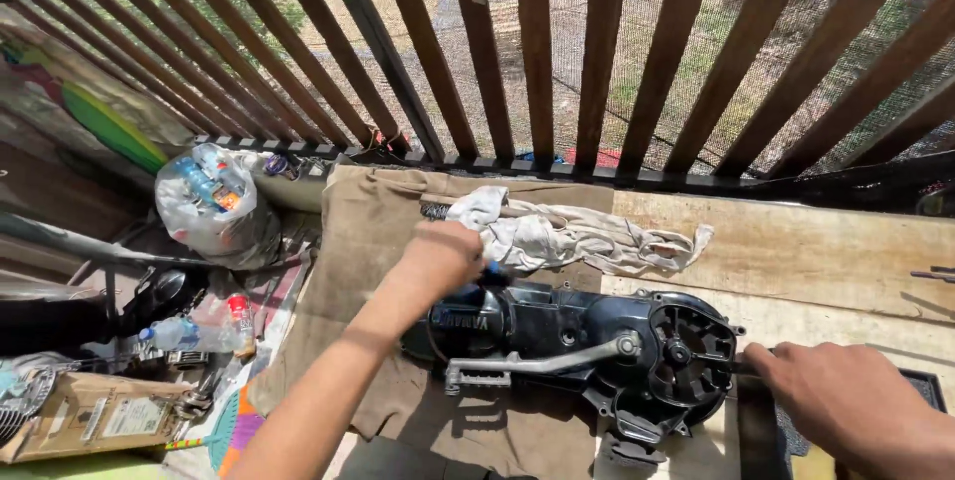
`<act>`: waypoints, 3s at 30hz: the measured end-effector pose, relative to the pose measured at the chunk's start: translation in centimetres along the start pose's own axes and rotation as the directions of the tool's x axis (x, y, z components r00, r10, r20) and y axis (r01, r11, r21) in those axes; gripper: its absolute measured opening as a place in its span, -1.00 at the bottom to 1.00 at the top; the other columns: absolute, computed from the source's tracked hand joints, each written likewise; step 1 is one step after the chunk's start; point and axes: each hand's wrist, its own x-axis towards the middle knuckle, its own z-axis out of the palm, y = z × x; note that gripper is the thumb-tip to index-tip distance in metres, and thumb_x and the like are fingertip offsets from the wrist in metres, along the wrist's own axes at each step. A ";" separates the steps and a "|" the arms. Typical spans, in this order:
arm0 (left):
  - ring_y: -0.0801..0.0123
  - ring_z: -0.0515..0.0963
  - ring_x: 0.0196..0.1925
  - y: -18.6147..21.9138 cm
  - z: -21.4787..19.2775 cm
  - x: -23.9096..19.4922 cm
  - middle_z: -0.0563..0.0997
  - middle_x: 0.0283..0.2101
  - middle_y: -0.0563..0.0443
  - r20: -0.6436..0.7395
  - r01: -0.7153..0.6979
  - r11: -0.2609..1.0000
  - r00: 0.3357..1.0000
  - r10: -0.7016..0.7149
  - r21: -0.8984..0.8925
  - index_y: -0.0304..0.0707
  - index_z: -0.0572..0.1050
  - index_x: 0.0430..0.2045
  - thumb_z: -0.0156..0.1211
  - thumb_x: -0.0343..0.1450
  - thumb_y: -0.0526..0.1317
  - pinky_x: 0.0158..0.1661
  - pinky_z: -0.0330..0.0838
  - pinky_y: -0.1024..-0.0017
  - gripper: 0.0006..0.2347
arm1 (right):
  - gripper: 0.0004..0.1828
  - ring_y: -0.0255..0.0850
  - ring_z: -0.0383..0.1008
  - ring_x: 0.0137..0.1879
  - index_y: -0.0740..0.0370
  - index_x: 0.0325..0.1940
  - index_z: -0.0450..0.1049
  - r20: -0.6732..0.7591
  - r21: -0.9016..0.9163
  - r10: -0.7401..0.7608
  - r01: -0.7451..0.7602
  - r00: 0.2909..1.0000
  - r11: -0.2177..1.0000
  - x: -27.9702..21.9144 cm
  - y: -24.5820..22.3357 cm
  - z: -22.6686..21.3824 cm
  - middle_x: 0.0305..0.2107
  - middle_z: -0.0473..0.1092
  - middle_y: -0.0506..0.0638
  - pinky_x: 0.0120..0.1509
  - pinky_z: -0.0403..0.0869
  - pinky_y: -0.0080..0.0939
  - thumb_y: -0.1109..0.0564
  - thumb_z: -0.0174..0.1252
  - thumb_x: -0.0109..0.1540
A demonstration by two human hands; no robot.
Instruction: Cleaning a motorcycle CVT cover using a brush and a thin scraping tool to remove dirt and debris.
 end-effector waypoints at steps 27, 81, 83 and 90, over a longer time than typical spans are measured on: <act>0.02 0.69 -0.35 -4.9 0.7 -7.6 0.65 -0.49 -0.15 0.055 0.247 0.950 0.964 -0.262 0.189 -0.16 0.65 -0.62 0.23 0.39 0.00 -0.32 0.57 0.09 -0.72 | -0.70 -0.06 0.61 -0.13 0.02 0.10 0.24 -0.068 0.038 0.066 -0.063 0.996 0.997 -0.7 -0.7 -0.4 -0.26 0.48 -0.08 -0.11 0.61 -0.01 0.13 0.04 0.28; 0.03 0.63 -0.66 6.7 -3.7 -17.3 0.62 -0.63 -0.21 0.095 0.561 0.559 0.753 -0.652 -0.611 -0.15 0.72 -0.38 0.40 0.27 -0.10 -0.55 0.44 0.20 -0.82 | -0.56 -0.16 0.63 -0.11 0.17 0.25 0.18 0.078 -0.044 0.058 -0.055 0.995 0.998 -2.4 -2.2 -2.6 -0.20 0.47 -0.02 -0.10 0.64 -0.16 0.11 0.10 0.32; 0.01 0.63 -0.60 6.4 -2.7 -17.3 0.62 -0.59 -0.22 -0.067 0.519 0.645 0.748 -0.660 -0.561 -0.16 0.72 -0.37 0.36 0.32 -0.12 -0.53 0.44 0.21 -0.84 | -0.51 -0.16 0.62 -0.13 0.17 0.27 0.17 0.079 -0.057 0.054 -0.050 0.995 0.997 -1.6 -1.8 -0.7 -0.21 0.47 -0.02 -0.12 0.63 -0.17 0.12 0.14 0.29; 0.08 0.56 -0.64 4.9 -1.6 -18.7 0.57 -0.61 -0.27 -0.221 0.568 0.673 0.663 -0.715 -0.474 -0.19 0.73 -0.31 0.33 0.37 -0.12 -0.55 0.37 0.22 -0.82 | -0.59 -0.16 0.60 -0.18 0.13 0.21 0.20 -0.107 -0.094 0.037 -0.047 0.994 0.994 -1.7 -1.3 0.9 -0.30 0.48 -0.04 -0.22 0.56 -0.15 0.08 0.10 0.32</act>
